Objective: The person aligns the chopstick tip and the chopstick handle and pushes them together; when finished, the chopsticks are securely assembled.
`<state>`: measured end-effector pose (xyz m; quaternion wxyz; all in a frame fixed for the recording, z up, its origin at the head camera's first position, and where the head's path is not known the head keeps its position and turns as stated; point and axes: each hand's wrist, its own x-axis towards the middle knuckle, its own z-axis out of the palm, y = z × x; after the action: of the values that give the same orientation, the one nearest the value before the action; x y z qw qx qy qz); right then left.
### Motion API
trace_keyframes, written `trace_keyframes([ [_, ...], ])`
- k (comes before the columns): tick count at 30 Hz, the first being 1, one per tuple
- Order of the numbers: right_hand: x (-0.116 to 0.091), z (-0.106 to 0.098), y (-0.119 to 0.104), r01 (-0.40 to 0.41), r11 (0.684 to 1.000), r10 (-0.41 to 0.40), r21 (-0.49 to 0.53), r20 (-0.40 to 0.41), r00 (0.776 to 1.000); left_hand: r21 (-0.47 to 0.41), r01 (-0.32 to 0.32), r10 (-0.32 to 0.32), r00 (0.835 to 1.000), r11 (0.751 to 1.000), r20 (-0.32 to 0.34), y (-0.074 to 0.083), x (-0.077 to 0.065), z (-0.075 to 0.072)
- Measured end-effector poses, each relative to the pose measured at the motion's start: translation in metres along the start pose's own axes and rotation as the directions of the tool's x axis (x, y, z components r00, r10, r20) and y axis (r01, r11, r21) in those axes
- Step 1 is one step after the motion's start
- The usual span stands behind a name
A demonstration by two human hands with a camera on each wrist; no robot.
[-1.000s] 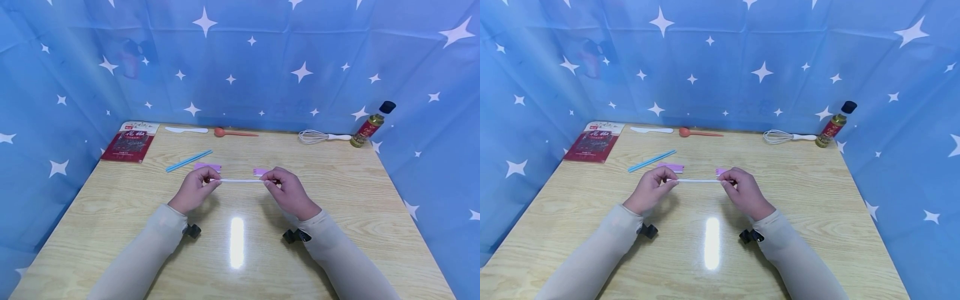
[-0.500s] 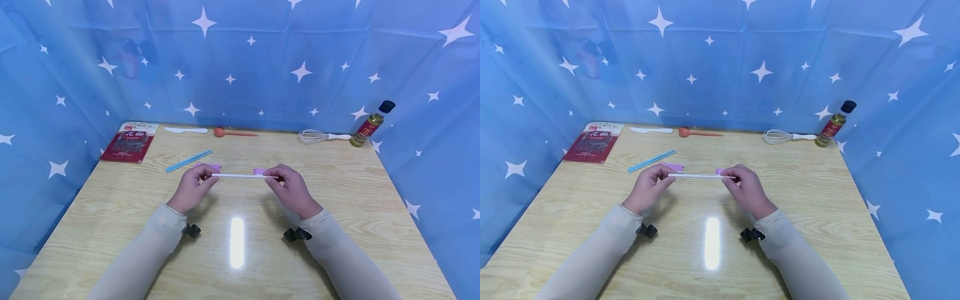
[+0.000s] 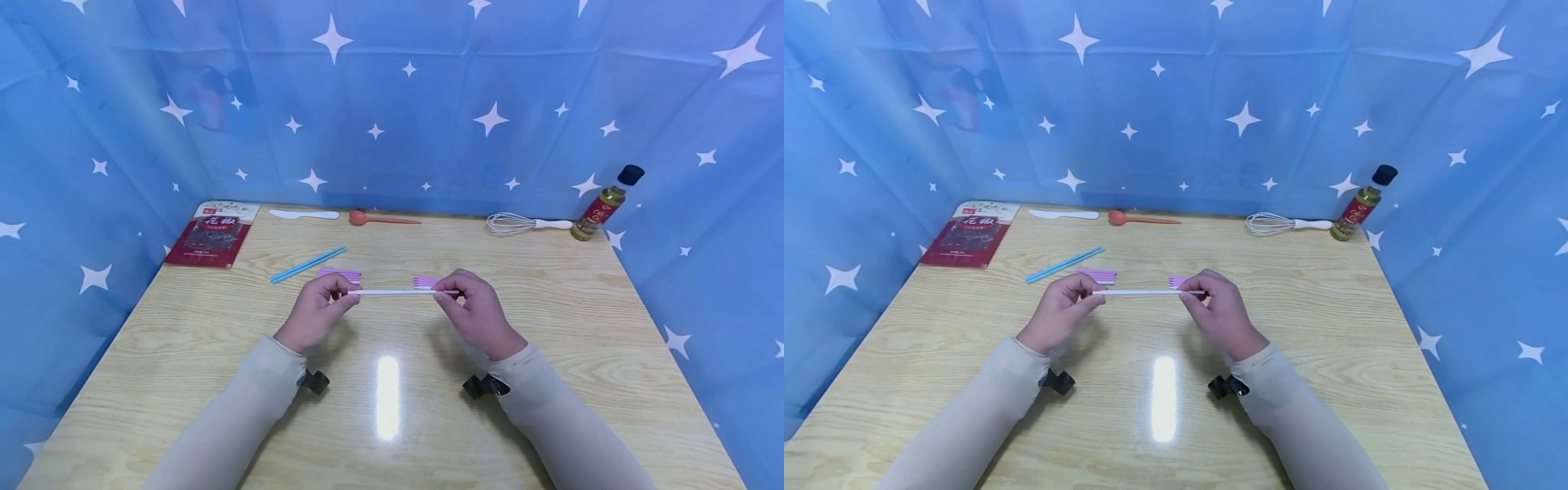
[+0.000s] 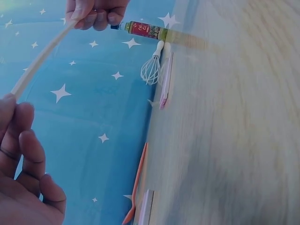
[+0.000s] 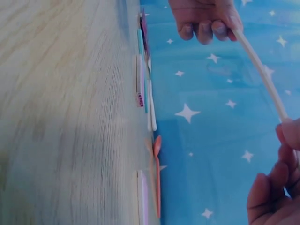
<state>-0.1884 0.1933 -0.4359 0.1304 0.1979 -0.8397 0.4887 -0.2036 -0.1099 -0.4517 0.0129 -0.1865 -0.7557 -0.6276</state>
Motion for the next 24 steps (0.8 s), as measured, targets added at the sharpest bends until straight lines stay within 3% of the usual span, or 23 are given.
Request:
trace_keyframes([
  [17, -0.0041, 0.0082, -0.0003, 0.066, 0.995, -0.060, 0.075, -0.081, 0.995, -0.048, -0.007, 0.006, 1.000, 0.999, -0.013, -0.0002, -0.0010, 0.0034],
  [24, -0.0038, 0.0092, 0.0006, 0.068, 0.993, -0.061, 0.096, -0.071, 0.996, -0.060, -0.012, 0.013, 1.000, 0.998, 0.002, -0.0002, -0.0014, 0.0027],
])
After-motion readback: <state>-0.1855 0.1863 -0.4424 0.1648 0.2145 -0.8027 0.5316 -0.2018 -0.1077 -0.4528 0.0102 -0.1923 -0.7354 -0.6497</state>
